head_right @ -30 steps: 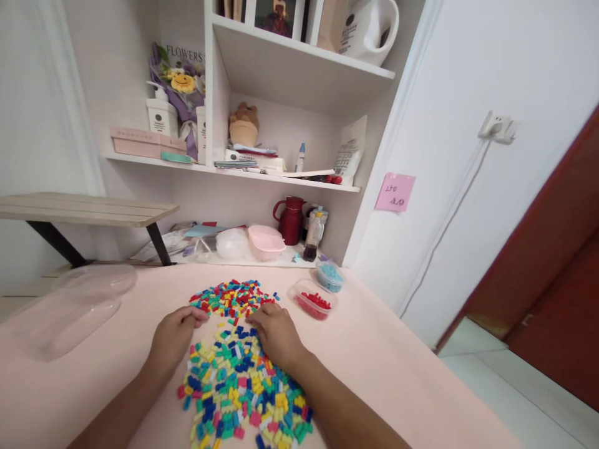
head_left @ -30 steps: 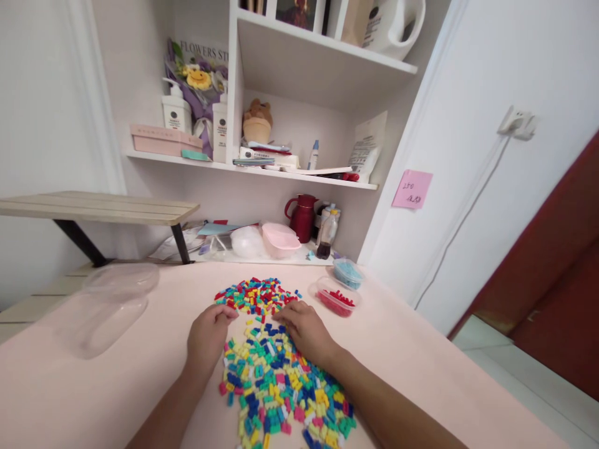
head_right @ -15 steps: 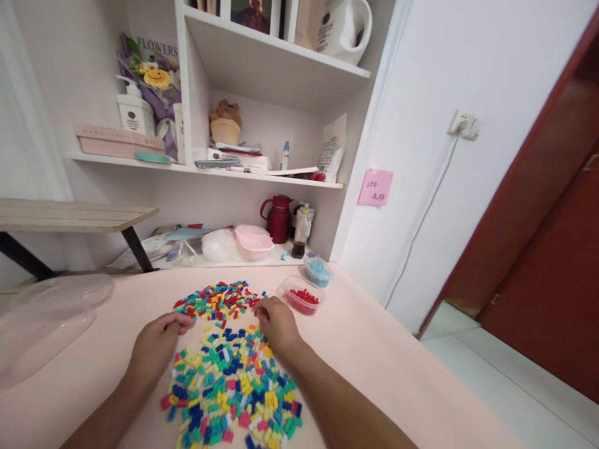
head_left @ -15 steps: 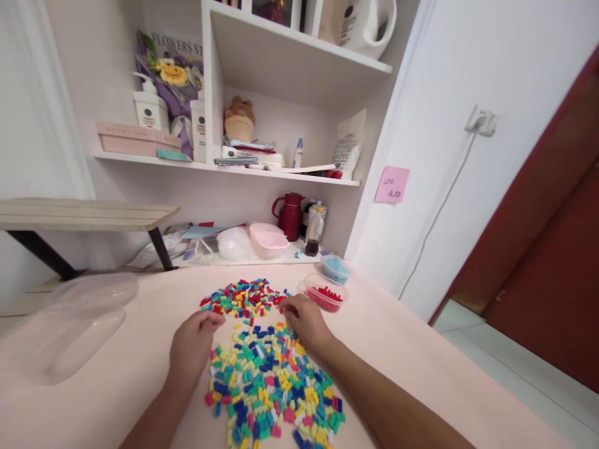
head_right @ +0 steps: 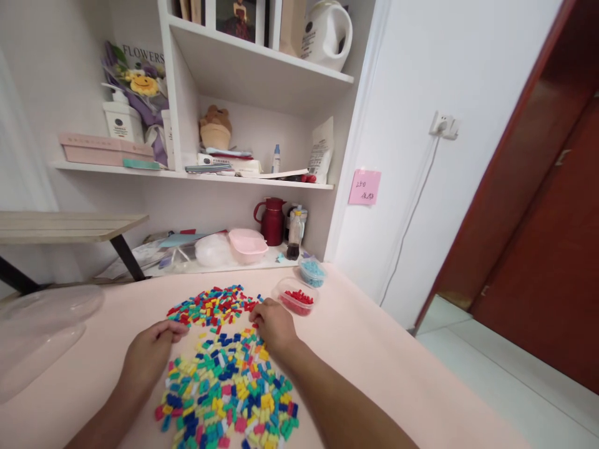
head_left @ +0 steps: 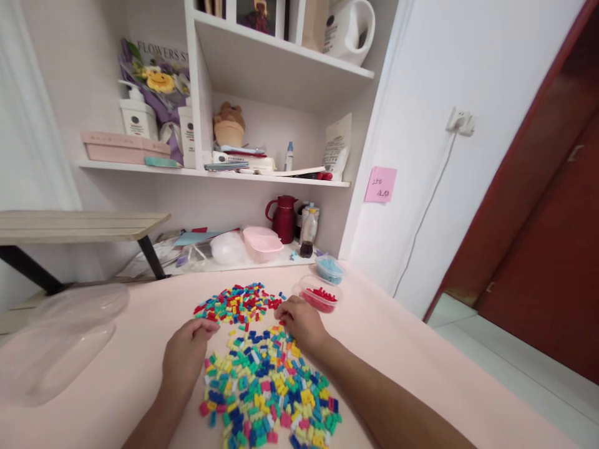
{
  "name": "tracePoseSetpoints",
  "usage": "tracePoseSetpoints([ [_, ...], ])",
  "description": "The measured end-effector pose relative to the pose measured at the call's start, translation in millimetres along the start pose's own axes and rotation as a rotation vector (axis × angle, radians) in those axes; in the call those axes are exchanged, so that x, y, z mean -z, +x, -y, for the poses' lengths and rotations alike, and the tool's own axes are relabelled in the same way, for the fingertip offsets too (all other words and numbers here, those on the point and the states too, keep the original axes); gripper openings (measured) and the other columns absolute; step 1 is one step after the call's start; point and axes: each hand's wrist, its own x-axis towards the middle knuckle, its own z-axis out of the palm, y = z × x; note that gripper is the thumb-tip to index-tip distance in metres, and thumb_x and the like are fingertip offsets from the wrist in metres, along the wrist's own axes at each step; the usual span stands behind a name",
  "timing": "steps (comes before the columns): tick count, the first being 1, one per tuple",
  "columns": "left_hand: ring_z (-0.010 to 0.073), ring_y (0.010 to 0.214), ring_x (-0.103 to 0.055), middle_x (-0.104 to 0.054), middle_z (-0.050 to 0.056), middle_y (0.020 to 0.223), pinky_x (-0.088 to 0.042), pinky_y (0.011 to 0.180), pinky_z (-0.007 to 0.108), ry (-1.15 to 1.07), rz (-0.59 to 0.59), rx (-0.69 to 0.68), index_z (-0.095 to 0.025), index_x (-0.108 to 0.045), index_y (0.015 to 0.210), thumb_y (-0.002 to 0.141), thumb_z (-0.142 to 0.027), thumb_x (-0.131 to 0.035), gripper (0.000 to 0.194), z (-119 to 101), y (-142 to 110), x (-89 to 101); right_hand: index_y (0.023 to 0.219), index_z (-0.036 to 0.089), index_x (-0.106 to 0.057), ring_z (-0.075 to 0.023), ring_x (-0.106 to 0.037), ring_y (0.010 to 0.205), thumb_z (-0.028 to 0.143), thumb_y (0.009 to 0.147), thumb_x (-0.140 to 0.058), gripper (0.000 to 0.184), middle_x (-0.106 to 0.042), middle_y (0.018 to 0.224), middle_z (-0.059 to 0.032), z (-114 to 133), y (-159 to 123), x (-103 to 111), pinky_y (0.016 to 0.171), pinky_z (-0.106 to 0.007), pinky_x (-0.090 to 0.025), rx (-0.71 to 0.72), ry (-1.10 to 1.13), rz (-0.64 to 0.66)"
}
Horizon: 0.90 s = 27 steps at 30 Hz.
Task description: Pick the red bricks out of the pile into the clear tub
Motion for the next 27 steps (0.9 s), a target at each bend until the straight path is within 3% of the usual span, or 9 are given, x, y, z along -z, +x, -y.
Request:
tracePoseSetpoints([
  [6,0.0246,0.084,-0.068,-0.075,0.002,0.081,-0.049,0.077,0.033,0.014,0.006,-0.009,-0.024,-0.07,0.071,0.065,-0.029,-0.045,0.026,5.5,3.0,-1.0,0.088,0.023,-0.078,-0.0163,-0.065,0.084,0.003,0.078,-0.054,0.032,-0.069,0.092,-0.0046,-6.8,0.1,10.1,0.077,-0.025,-0.049,0.023,0.161,0.084],
  [10,0.0248,0.086,-0.068,-0.076,0.002,0.083,-0.049,0.077,0.033,0.015,0.008,-0.003,-0.024,-0.07,0.072,0.066,-0.029,-0.045,0.026,4.3,2.3,-0.8,0.096,0.025,-0.078,-0.0151,-0.063,0.078,0.006,0.076,-0.061,0.033,-0.066,0.095,-0.0045,-6.3,-1.1,18.8,0.071,-0.024,-0.049,0.065,0.187,0.157],
  [16,0.0248,0.083,-0.068,-0.075,0.003,0.079,-0.049,0.076,0.034,0.011,0.002,-0.01,-0.023,-0.07,0.071,0.065,-0.028,-0.045,0.027,2.5,1.7,-0.5,0.08,0.02,-0.074,-0.0139,-0.062,0.073,0.001,0.069,-0.065,0.024,-0.068,0.082,-0.001,3.2,-1.9,20.1,0.066,-0.021,-0.045,0.05,0.07,0.134],
  [20,0.0252,0.082,-0.068,-0.075,0.003,0.078,-0.049,0.074,0.033,0.024,-0.008,-0.022,-0.023,-0.071,0.072,0.064,-0.028,-0.045,0.028,3.1,2.2,0.1,0.076,0.019,-0.068,-0.0141,-0.061,0.067,0.007,0.072,-0.066,0.013,-0.067,0.074,0.0002,7.3,-1.8,21.2,0.058,-0.021,-0.04,0.004,0.049,0.098],
  [23,0.0246,0.083,-0.068,-0.076,0.004,0.082,-0.049,0.075,0.033,0.007,0.001,-0.021,-0.023,-0.07,0.072,0.065,-0.029,-0.044,0.028,4.0,2.8,0.0,0.08,0.021,-0.067,-0.0166,-0.061,0.073,0.015,0.078,-0.065,0.007,-0.069,0.08,-0.0009,8.4,1.1,34.4,0.062,-0.024,-0.039,0.029,-0.032,-0.023],
  [27,0.0246,0.085,-0.068,-0.075,0.004,0.085,-0.049,0.078,0.034,0.006,0.016,-0.024,-0.023,-0.07,0.075,0.065,-0.03,-0.044,0.029,6.1,3.9,-0.8,0.089,0.023,-0.065,-0.0166,-0.06,0.074,0.025,0.087,-0.058,0.007,-0.068,0.084,-0.0011,-1.0,5.2,65.5,0.068,-0.027,-0.042,0.021,-0.093,-0.337],
])
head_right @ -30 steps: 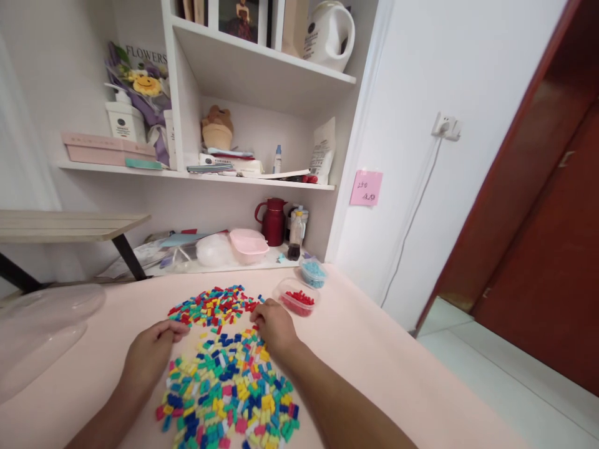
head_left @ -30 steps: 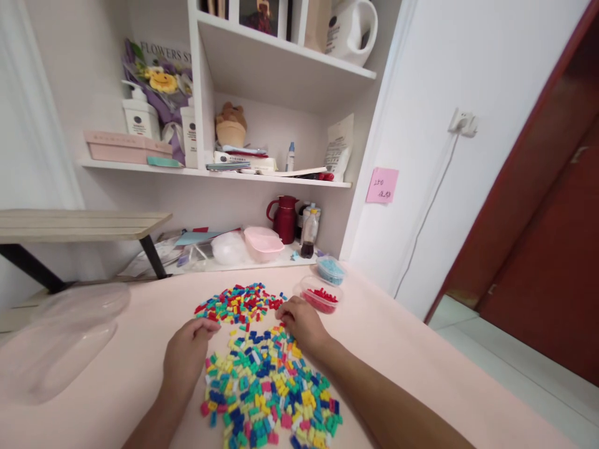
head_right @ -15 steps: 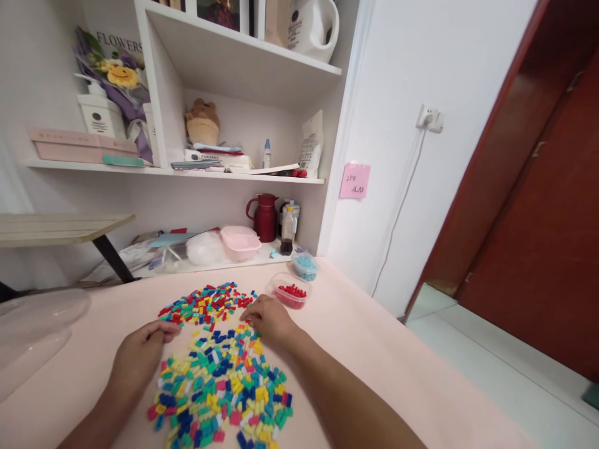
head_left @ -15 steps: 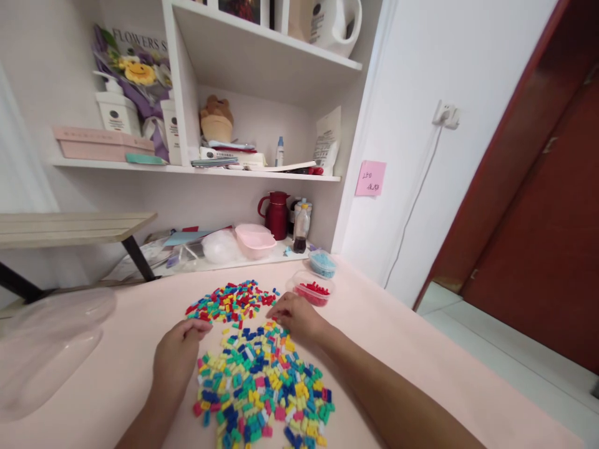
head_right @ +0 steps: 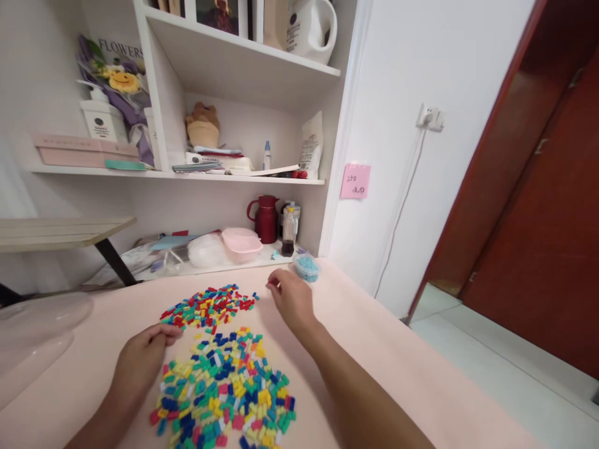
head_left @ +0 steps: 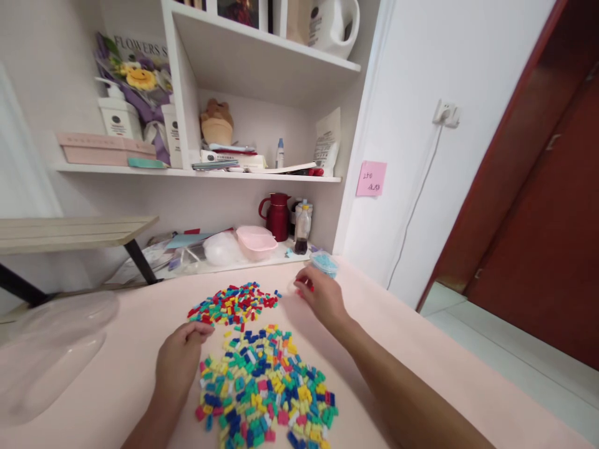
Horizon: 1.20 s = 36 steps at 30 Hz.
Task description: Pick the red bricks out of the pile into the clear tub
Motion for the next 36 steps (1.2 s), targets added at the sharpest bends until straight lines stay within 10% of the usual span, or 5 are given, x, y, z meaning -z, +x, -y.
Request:
tracePoseSetpoints([
  [10,0.0247,0.084,-0.067,-0.075,0.004,0.081,-0.048,0.079,0.034,-0.009,-0.002,0.033,-0.023,-0.069,0.071,0.064,-0.028,-0.045,0.026,-2.4,-2.3,1.2,0.109,0.022,-0.067,-0.0221,-0.06,0.096,0.016,0.09,-0.045,0.03,-0.064,0.108,-0.0081,-18.4,-1.9,2.6,0.085,-0.036,-0.047,0.01,0.058,-0.173],
  [18,0.022,0.079,-0.067,-0.074,0.002,0.078,-0.049,0.075,0.032,-0.049,-0.047,-0.031,-0.023,-0.068,0.067,0.067,-0.027,-0.044,0.025,-6.3,-9.5,-2.5,0.133,0.028,-0.055,-0.0228,-0.055,0.109,0.033,0.098,-0.046,0.037,-0.06,0.121,-0.008,34.1,-36.9,-36.5,0.093,-0.037,-0.043,0.374,0.176,0.43],
  [23,0.02,0.079,-0.066,-0.073,0.0,0.077,-0.047,0.075,0.03,-0.048,-0.066,-0.01,-0.024,-0.068,0.067,0.069,-0.022,-0.044,0.025,-6.7,-12.3,-3.7,0.144,0.038,-0.041,-0.0242,-0.052,0.105,0.048,0.099,-0.039,0.046,-0.053,0.12,-0.0081,39.3,-40.6,-43.9,0.091,-0.04,-0.04,0.455,-0.001,0.59],
  [31,0.0191,0.08,-0.067,-0.074,-0.001,0.078,-0.047,0.074,0.029,-0.055,-0.054,0.004,-0.025,-0.069,0.067,0.07,-0.02,-0.045,0.025,-7.1,-12.9,-3.3,0.129,0.039,-0.057,-0.0235,-0.053,0.1,0.047,0.099,-0.041,0.035,-0.059,0.108,-0.0053,43.3,-31.8,-38.7,0.085,-0.038,-0.036,0.48,-0.092,0.623],
  [36,0.0203,0.082,-0.068,-0.075,0.0,0.08,-0.048,0.075,0.03,-0.053,-0.037,0.008,-0.025,-0.069,0.067,0.069,-0.021,-0.044,0.025,-4.7,-9.0,-3.5,0.092,0.021,-0.069,-0.0196,-0.058,0.088,0.034,0.101,-0.035,0.036,-0.065,0.094,-0.0059,16.8,-29.3,-41.3,0.08,-0.033,-0.041,0.235,0.084,0.448],
])
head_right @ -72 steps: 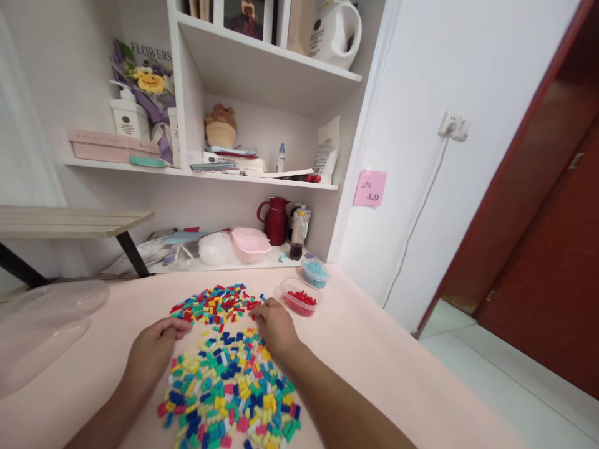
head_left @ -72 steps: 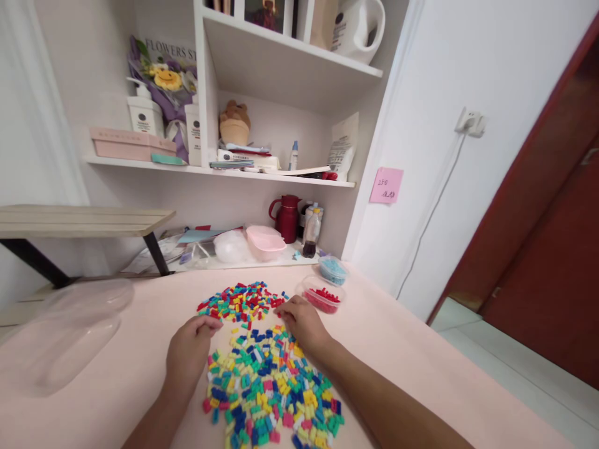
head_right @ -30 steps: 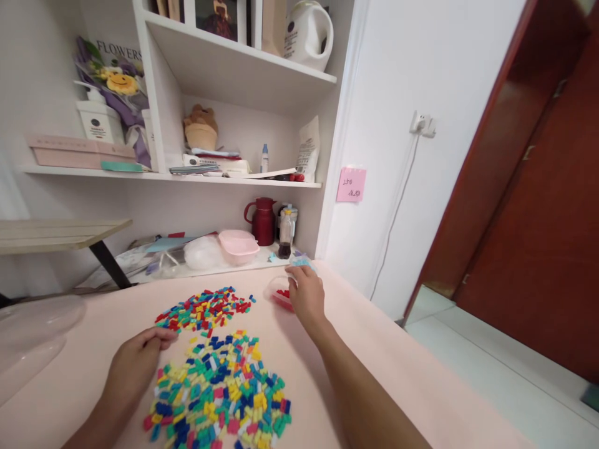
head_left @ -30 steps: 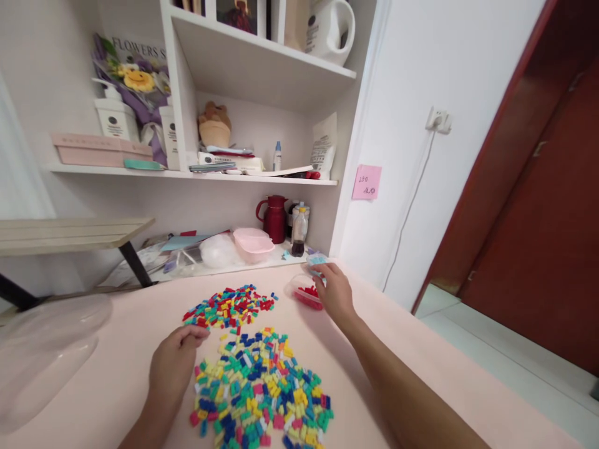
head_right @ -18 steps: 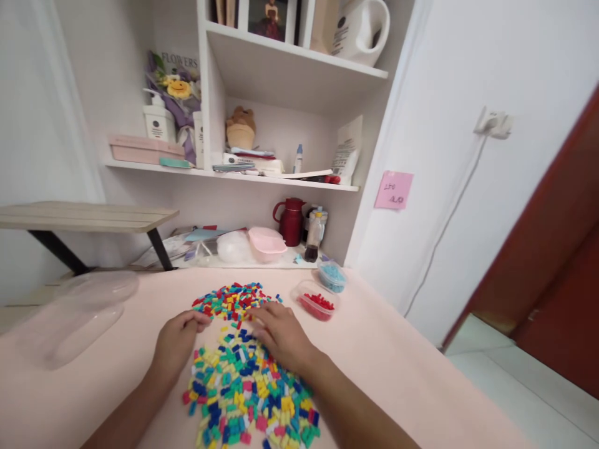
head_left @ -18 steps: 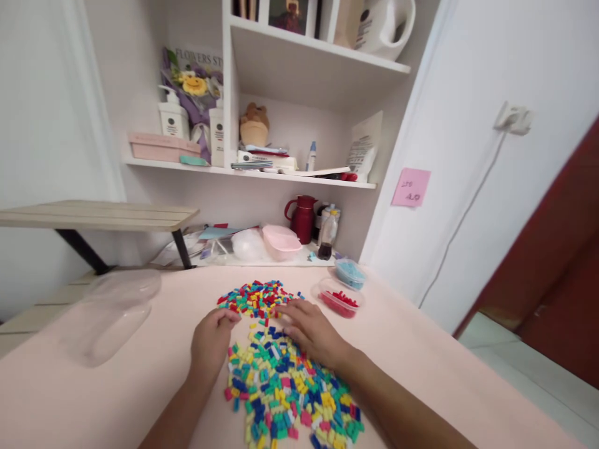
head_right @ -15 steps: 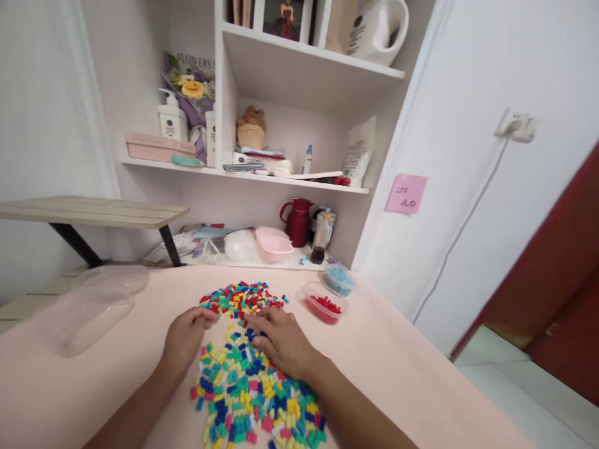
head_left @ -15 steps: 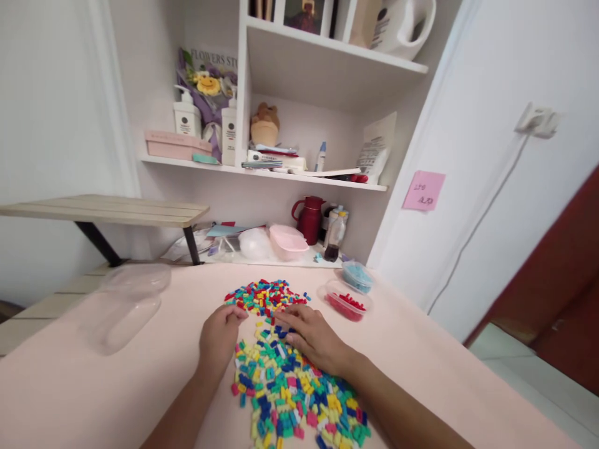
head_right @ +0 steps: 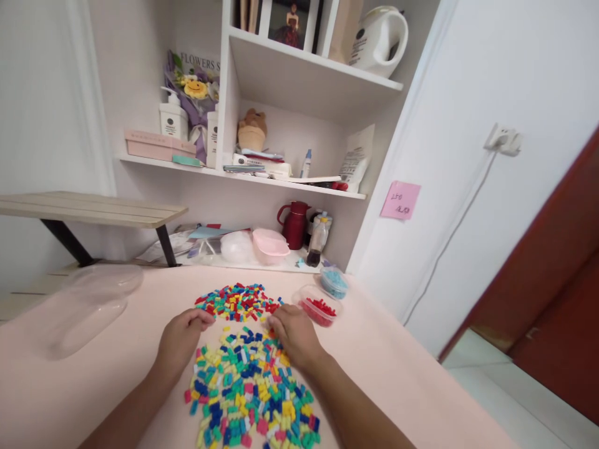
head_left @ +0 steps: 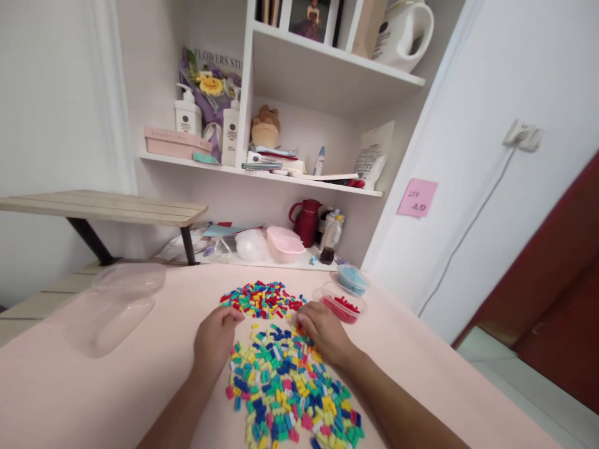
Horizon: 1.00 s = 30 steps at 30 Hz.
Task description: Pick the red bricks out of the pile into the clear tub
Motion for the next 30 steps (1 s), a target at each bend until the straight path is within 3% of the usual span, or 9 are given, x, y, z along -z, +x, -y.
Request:
tracePoseSetpoints([
  [3,0.0205,0.083,-0.068,-0.075,0.0,0.081,-0.049,0.077,0.029,0.002,0.013,-0.001,-0.025,-0.068,0.068,0.069,-0.021,-0.043,0.025,1.3,2.1,0.1,0.087,0.019,-0.069,-0.0198,-0.061,0.084,0.027,0.094,-0.043,0.028,-0.068,0.089,-0.0057,-11.2,0.7,-0.8,0.077,-0.031,-0.044,-0.185,0.096,-0.153],
  [5,0.0205,0.083,-0.068,-0.075,0.0,0.082,-0.049,0.077,0.029,0.016,0.01,0.003,-0.025,-0.069,0.069,0.068,-0.021,-0.044,0.025,2.4,3.3,0.4,0.089,0.02,-0.071,-0.0199,-0.063,0.084,0.021,0.088,-0.049,0.022,-0.07,0.088,-0.0045,-14.0,1.9,-1.9,0.076,-0.03,-0.046,-0.236,0.145,-0.186],
  [9,0.0222,0.084,-0.069,-0.076,0.001,0.082,-0.049,0.075,0.03,0.033,0.021,0.014,-0.025,-0.069,0.07,0.068,-0.024,-0.045,0.025,5.6,6.9,0.7,0.089,0.021,-0.074,-0.0181,-0.066,0.082,0.01,0.081,-0.053,0.025,-0.072,0.09,-0.0035,-17.1,2.6,-1.6,0.075,-0.028,-0.05,-0.214,0.176,-0.141],
  [14,0.0229,0.085,-0.069,-0.076,0.001,0.083,-0.049,0.075,0.031,0.041,0.024,0.019,-0.025,-0.07,0.07,0.068,-0.026,-0.045,0.025,9.2,9.9,-0.9,0.089,0.022,-0.075,-0.0182,-0.066,0.09,0.004,0.075,-0.057,0.029,-0.073,0.097,-0.0041,-17.5,-1.1,4.8,0.08,-0.027,-0.051,-0.123,0.11,0.01],
  [20,0.0218,0.085,-0.067,-0.075,0.001,0.084,-0.048,0.077,0.03,0.036,0.021,0.028,-0.025,-0.069,0.071,0.067,-0.025,-0.044,0.025,4.2,5.2,-0.1,0.086,0.024,-0.072,-0.0185,-0.065,0.087,0.012,0.081,-0.06,0.018,-0.072,0.094,-0.0024,-2.0,-2.9,4.6,0.075,-0.027,-0.047,-0.114,-0.086,-0.033],
  [23,0.0219,0.085,-0.067,-0.074,0.001,0.083,-0.048,0.077,0.03,0.045,0.015,0.026,-0.025,-0.069,0.071,0.067,-0.025,-0.044,0.025,1.0,3.1,1.0,0.09,0.025,-0.071,-0.0189,-0.065,0.084,0.018,0.086,-0.058,0.015,-0.071,0.094,-0.003,0.6,-1.2,13.6,0.072,-0.028,-0.046,-0.089,-0.126,-0.126],
  [26,0.0218,0.085,-0.067,-0.074,0.001,0.082,-0.047,0.076,0.03,0.052,0.01,0.019,-0.025,-0.07,0.071,0.068,-0.025,-0.044,0.026,0.0,2.9,1.1,0.096,0.024,-0.069,-0.0185,-0.064,0.084,0.023,0.091,-0.051,0.018,-0.07,0.097,-0.0047,-7.1,-0.4,32.3,0.074,-0.029,-0.046,-0.09,-0.137,-0.319],
  [30,0.0216,0.084,-0.068,-0.075,0.001,0.081,-0.048,0.076,0.03,0.055,0.003,0.025,-0.025,-0.07,0.07,0.068,-0.024,-0.045,0.025,0.1,3.6,0.6,0.097,0.024,-0.068,-0.018,-0.063,0.078,0.027,0.091,-0.05,0.02,-0.068,0.099,-0.0044,-29.6,-5.2,53.1,0.071,-0.03,-0.046,-0.239,-0.187,-0.531],
])
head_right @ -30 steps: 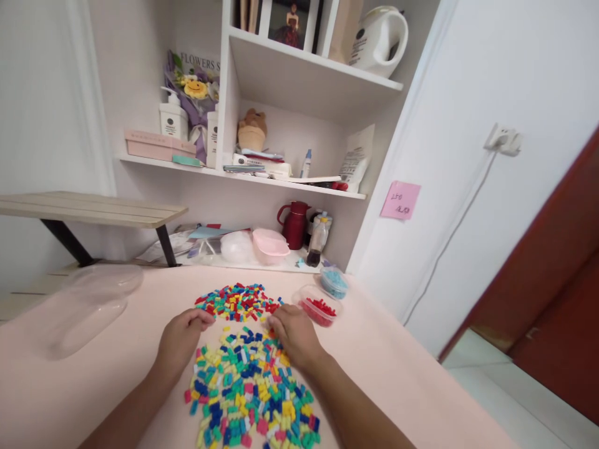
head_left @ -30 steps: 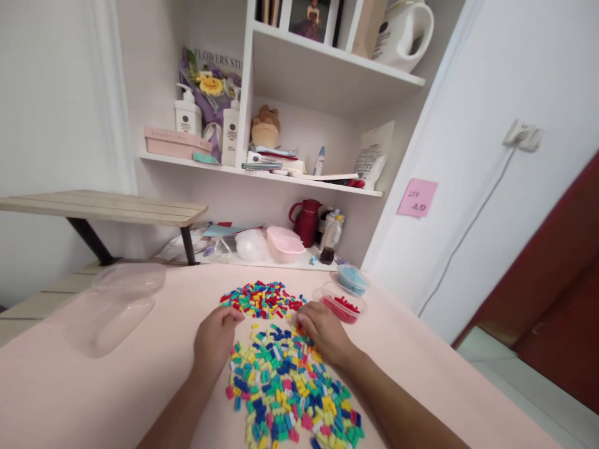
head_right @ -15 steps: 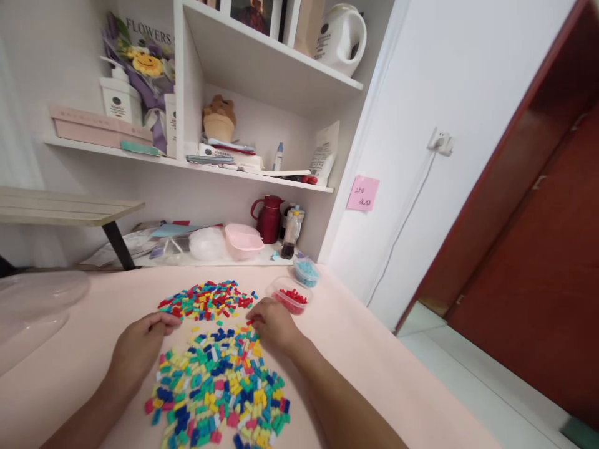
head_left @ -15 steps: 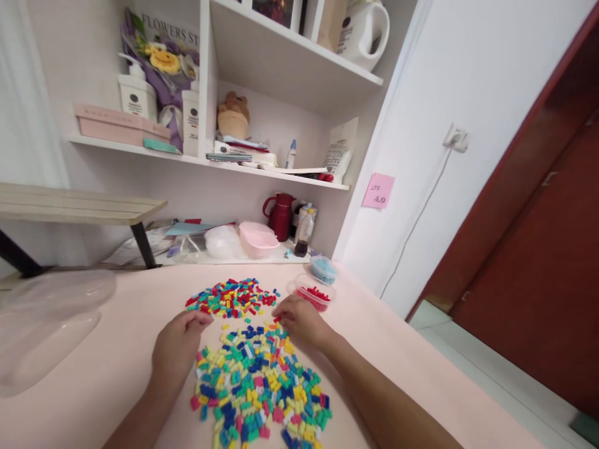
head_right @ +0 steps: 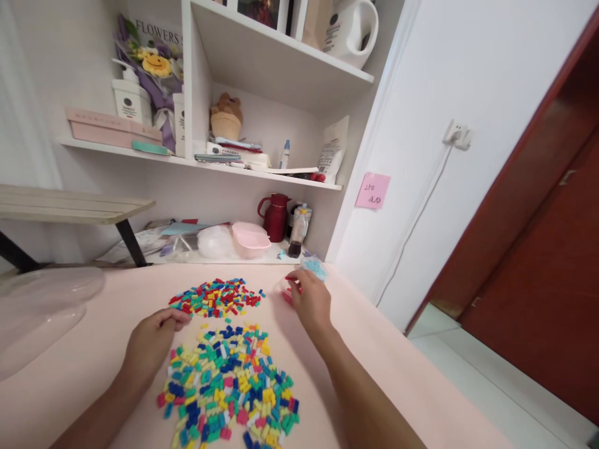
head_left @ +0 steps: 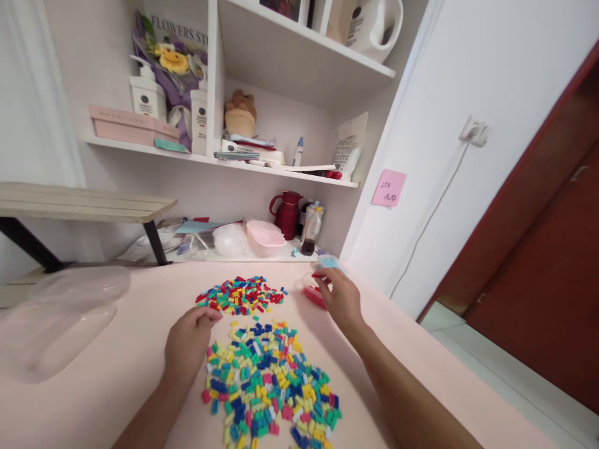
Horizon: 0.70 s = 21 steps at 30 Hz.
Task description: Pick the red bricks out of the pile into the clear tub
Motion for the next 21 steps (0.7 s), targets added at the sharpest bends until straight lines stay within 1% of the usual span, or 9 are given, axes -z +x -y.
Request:
tracePoseSetpoints([
  [3,0.0213,0.083,-0.068,-0.075,0.001,0.082,-0.048,0.075,0.03,-0.016,0.008,0.005,-0.025,-0.07,0.07,0.068,-0.024,-0.044,0.025,0.8,0.5,-0.2,0.108,0.023,-0.067,-0.0183,-0.062,0.079,0.023,0.09,-0.046,0.028,-0.065,0.108,-0.0065,-12.0,0.5,0.5,0.073,-0.032,-0.048,-0.076,-0.027,-0.043],
  [6,0.0218,0.084,-0.068,-0.076,0.001,0.084,-0.048,0.076,0.03,-0.017,0.013,-0.002,-0.025,-0.069,0.07,0.068,-0.025,-0.046,0.024,2.1,1.0,-0.3,0.113,0.021,-0.066,-0.0206,-0.062,0.089,0.019,0.09,-0.043,0.033,-0.063,0.111,-0.0093,-6.2,-3.0,-6.9,0.079,-0.035,-0.049,-0.014,0.105,-0.034],
  [7,0.0221,0.085,-0.068,-0.076,0.0,0.084,-0.048,0.076,0.03,-0.012,0.011,-0.005,-0.025,-0.07,0.07,0.067,-0.026,-0.046,0.023,2.4,1.1,-0.4,0.112,0.021,-0.066,-0.0209,-0.062,0.09,0.017,0.09,-0.043,0.032,-0.064,0.107,-0.0092,-1.1,-5.1,-10.7,0.08,-0.035,-0.05,0.026,0.175,0.004],
  [9,0.0225,0.086,-0.068,-0.076,0.0,0.085,-0.048,0.076,0.031,-0.003,0.006,-0.005,-0.026,-0.07,0.07,0.067,-0.026,-0.047,0.023,2.9,1.2,-0.5,0.109,0.022,-0.068,-0.0204,-0.062,0.089,0.015,0.089,-0.044,0.032,-0.065,0.099,-0.0078,10.5,-11.0,-20.0,0.08,-0.034,-0.051,0.093,0.3,0.133],
  [11,0.0225,0.086,-0.068,-0.076,0.0,0.085,-0.048,0.076,0.03,-0.004,0.001,-0.001,-0.026,-0.07,0.07,0.068,-0.026,-0.046,0.024,3.3,1.3,-0.7,0.111,0.024,-0.068,-0.0201,-0.062,0.091,0.012,0.088,-0.044,0.035,-0.065,0.101,-0.0072,19.9,-18.8,-31.1,0.082,-0.035,-0.052,0.108,0.347,0.266],
  [12,0.0224,0.086,-0.068,-0.076,0.0,0.084,-0.048,0.076,0.03,-0.007,0.001,0.001,-0.025,-0.07,0.071,0.068,-0.025,-0.045,0.024,3.5,1.4,-0.8,0.114,0.024,-0.067,-0.0203,-0.062,0.095,0.011,0.088,-0.045,0.037,-0.064,0.107,-0.0079,22.8,-22.9,-37.0,0.085,-0.035,-0.052,0.103,0.331,0.308],
  [15,0.0219,0.086,-0.069,-0.076,0.0,0.085,-0.048,0.076,0.03,-0.012,0.013,0.008,-0.025,-0.07,0.071,0.068,-0.024,-0.044,0.025,4.4,1.9,-1.0,0.121,0.022,-0.064,-0.0214,-0.059,0.105,0.013,0.091,-0.045,0.037,-0.059,0.119,-0.0114,24.8,-32.6,-52.6,0.093,-0.035,-0.049,0.075,0.258,0.356],
  [18,0.0217,0.086,-0.069,-0.076,0.0,0.086,-0.048,0.076,0.03,-0.009,0.022,0.008,-0.026,-0.069,0.07,0.068,-0.024,-0.045,0.025,4.6,2.2,-0.9,0.123,0.021,-0.064,-0.0236,-0.058,0.107,0.016,0.093,-0.045,0.036,-0.061,0.117,-0.0131,22.8,-35.1,-61.0,0.095,-0.037,-0.047,0.095,0.158,0.389],
  [21,0.0219,0.085,-0.069,-0.077,0.0,0.084,-0.049,0.075,0.03,-0.002,0.016,-0.002,-0.026,-0.069,0.069,0.067,-0.023,-0.046,0.024,3.7,2.2,-0.9,0.119,0.025,-0.067,-0.024,-0.058,0.104,0.012,0.09,-0.048,0.037,-0.064,0.113,-0.0106,21.5,-33.2,-62.3,0.095,-0.039,-0.046,0.13,0.11,0.425],
])
